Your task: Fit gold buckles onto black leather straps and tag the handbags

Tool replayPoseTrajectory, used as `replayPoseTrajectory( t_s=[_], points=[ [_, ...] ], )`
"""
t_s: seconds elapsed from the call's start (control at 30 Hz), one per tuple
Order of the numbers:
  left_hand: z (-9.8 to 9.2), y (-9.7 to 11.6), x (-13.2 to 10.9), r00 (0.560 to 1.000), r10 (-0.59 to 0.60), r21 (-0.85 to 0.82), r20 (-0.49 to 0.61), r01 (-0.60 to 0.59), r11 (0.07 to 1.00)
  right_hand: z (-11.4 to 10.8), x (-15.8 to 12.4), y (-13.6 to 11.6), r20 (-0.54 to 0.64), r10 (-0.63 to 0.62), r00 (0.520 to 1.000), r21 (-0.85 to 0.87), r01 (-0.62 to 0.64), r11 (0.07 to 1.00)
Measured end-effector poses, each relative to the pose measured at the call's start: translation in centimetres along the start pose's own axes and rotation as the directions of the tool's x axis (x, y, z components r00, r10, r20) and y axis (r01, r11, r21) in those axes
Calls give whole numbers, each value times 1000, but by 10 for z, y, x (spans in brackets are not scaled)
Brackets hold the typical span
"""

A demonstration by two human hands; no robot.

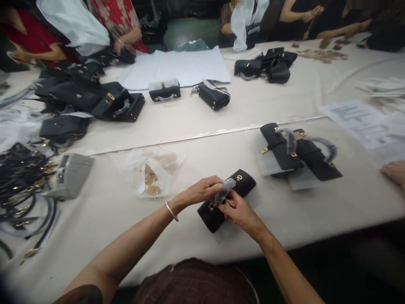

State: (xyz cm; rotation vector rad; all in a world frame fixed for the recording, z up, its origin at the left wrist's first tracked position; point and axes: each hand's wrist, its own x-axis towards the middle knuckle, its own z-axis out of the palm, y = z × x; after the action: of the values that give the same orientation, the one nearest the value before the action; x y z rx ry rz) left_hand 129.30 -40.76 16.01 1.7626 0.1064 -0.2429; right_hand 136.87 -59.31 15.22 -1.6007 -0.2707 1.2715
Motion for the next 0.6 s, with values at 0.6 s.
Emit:
replayPoseTrajectory(
  t_s=[0.6],
  points=[
    [37, -32, -16, 937, 195, 166, -290, -151, 974, -6, -20, 2, 69, 54, 996, -4, -54, 999]
  ],
)
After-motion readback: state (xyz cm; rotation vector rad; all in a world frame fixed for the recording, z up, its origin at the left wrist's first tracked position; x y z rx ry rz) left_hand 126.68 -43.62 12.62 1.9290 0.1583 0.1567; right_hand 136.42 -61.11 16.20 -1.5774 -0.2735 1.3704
